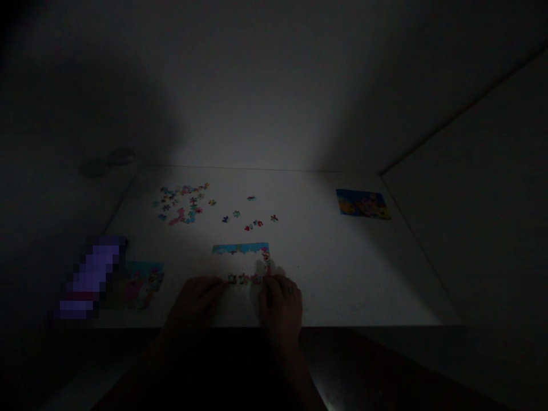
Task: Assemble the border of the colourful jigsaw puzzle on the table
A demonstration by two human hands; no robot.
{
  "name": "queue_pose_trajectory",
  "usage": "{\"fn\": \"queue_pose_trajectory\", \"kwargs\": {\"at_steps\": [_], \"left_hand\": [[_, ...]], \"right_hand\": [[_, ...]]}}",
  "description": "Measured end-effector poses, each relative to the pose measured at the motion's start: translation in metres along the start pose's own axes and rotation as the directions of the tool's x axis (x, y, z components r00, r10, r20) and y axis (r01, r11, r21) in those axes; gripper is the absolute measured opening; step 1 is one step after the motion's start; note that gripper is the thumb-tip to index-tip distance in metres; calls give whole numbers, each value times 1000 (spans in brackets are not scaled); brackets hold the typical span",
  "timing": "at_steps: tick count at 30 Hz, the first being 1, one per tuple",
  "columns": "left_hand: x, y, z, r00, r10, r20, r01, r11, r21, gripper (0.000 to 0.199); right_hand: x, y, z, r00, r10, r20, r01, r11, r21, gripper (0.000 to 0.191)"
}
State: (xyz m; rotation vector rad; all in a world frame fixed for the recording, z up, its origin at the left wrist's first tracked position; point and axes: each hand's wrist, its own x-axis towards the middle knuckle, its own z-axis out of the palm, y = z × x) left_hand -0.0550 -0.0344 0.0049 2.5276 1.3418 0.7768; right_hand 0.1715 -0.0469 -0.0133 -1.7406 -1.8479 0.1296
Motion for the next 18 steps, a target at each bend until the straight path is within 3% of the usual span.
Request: {"fn": "queue_pose_trajectory", "kwargs": {"at_steps": [12, 18], "left_hand": [[1, -1, 1, 1000, -2, 8, 2, 1000, -6, 26], [1, -1, 1, 1000, 0, 20, 0, 1000, 4, 25]], "right_hand": [[0, -1, -1, 1000, 9, 5, -9, 1000, 1, 19], [-3, 1, 1, 994, -7, -111, 11, 999, 39, 19]]}}
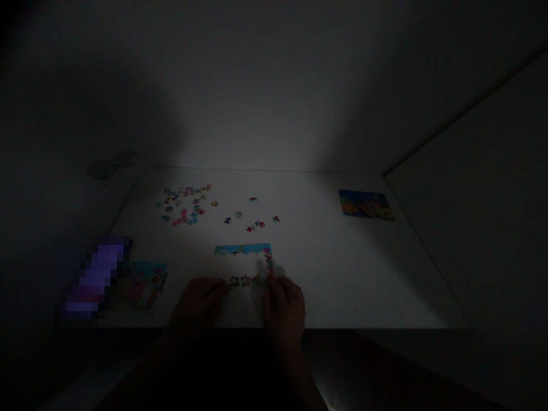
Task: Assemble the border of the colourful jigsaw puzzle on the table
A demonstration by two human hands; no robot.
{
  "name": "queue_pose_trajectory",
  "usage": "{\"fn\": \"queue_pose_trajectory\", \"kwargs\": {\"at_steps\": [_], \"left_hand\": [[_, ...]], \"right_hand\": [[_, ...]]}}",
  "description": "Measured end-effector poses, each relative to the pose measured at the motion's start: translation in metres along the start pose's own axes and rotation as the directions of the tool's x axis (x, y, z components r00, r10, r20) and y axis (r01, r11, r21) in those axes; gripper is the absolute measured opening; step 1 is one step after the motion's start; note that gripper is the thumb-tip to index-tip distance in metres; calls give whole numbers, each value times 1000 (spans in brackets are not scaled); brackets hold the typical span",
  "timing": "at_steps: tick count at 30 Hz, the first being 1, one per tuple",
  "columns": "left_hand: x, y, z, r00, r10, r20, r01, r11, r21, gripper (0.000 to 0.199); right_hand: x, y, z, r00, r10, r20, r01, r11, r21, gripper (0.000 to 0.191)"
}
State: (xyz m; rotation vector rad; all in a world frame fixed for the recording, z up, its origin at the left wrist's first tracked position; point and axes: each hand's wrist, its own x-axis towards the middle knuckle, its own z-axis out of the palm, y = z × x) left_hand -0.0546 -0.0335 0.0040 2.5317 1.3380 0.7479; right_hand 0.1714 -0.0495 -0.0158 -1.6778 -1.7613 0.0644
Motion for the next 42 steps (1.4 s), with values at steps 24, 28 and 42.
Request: {"fn": "queue_pose_trajectory", "kwargs": {"at_steps": [24, 28, 42], "left_hand": [[1, 0, 2, 998, 29, -49, -29, 1000, -1, 25], [1, 0, 1, 999, 18, -41, -18, 1000, 2, 26], [0, 0, 1, 1000, 10, -26, -10, 1000, 6, 26]], "right_hand": [[1, 1, 0, 995, -12, 95, 16, 999, -44, 21], [1, 1, -1, 995, -14, 101, 18, 999, -39, 21], [2, 1, 0, 996, -22, 84, 26, 998, -49, 19]]}}
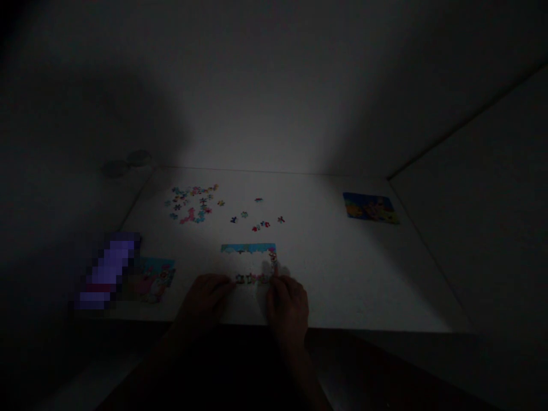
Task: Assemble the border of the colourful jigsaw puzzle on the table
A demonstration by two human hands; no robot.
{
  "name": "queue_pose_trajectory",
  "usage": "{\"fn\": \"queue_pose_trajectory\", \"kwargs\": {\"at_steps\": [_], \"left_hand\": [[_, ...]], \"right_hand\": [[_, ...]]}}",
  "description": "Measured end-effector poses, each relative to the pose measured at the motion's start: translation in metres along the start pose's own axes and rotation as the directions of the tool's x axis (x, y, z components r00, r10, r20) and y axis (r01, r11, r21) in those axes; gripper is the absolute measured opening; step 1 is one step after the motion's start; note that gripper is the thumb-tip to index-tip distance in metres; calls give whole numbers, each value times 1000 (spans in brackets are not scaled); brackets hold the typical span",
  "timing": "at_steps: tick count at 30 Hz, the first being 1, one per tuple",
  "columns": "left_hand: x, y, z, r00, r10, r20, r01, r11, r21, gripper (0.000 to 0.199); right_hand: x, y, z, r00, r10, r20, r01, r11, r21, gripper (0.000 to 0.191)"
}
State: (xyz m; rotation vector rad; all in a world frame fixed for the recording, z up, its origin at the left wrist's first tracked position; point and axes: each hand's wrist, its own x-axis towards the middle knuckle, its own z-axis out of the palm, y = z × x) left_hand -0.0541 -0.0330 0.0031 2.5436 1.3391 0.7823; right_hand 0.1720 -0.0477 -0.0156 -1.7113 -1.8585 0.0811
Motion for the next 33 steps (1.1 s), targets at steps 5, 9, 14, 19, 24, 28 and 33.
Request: {"fn": "queue_pose_trajectory", "kwargs": {"at_steps": [5, 9, 14, 19, 24, 28, 33], "left_hand": [[-1, -1, 1, 1000, 3, -8, -3, 1000, -12, 25], [0, -1, 1, 1000, 7, -11, -7, 1000, -10, 26], [1, 0, 0, 1000, 15, -20, -15, 1000, -5, 25], [-2, 0, 2, 1000, -7, -21, 6, 1000, -11, 27], [0, 0, 0, 1000, 1, -29, -1, 1000, 2, 28], [3, 0, -2, 998, 34, -58, -33, 999, 13, 24], [4, 0, -1, 996, 42, -81, -40, 999, 22, 26]], "right_hand": [[1, 0, -1, 1000, -13, 9, 13, 1000, 19, 20], [1, 0, -1, 1000, 1, 7, -2, 1000, 24, 20], [0, -1, -2, 1000, 0, 16, 0, 1000, 22, 19], [0, -2, -2, 1000, 13, 9, -13, 1000, 26, 19], [0, -3, -2, 1000, 14, 19, -14, 1000, 18, 17], [0, -2, -2, 1000, 18, 25, -19, 1000, 13, 17], [-1, 1, 0, 999, 9, 31, -9, 1000, 1, 17]]}}
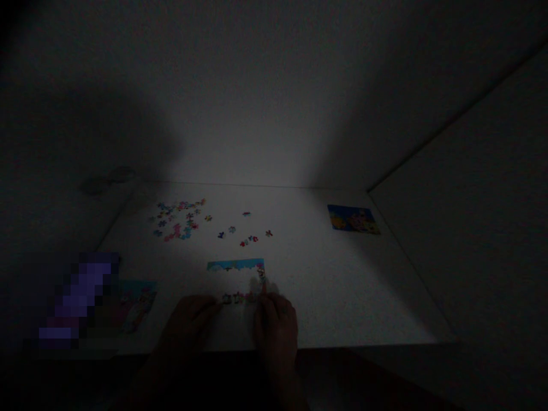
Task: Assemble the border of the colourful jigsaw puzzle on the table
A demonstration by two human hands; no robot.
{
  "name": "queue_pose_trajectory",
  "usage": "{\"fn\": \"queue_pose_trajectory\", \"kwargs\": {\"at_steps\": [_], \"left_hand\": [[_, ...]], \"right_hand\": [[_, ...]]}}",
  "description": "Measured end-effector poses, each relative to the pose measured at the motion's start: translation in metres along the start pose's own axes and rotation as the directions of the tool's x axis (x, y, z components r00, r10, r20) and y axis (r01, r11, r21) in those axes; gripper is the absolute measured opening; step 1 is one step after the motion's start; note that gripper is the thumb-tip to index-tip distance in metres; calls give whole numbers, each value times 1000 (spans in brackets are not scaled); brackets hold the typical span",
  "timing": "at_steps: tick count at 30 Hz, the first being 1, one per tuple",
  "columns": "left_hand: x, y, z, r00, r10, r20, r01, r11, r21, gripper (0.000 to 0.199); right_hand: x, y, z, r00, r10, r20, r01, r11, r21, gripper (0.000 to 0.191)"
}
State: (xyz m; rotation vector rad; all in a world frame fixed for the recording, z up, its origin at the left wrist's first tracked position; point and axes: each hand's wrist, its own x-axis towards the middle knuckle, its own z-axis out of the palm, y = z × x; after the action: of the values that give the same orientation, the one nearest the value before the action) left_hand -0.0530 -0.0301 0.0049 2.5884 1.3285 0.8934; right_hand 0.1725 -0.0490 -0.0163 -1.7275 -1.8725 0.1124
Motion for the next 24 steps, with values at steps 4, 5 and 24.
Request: {"fn": "queue_pose_trajectory", "kwargs": {"at_steps": [4, 5, 24], "left_hand": [[1, 0, 1, 1000, 0, -15, 0, 1000, -2, 26], [1, 0, 1, 1000, 0, -17, 0, 1000, -6, 26], [3, 1, -1, 1000, 12, -26, -12, 1000, 0, 27]], "right_hand": [[-2, 2, 2, 1000, 2, -10, -2, 1000, 1, 17], [-2, 3, 2, 1000, 3, -15, -3, 1000, 5, 17], [-1, 2, 2, 1000, 5, -9, -5, 1000, 25, 18]]}}
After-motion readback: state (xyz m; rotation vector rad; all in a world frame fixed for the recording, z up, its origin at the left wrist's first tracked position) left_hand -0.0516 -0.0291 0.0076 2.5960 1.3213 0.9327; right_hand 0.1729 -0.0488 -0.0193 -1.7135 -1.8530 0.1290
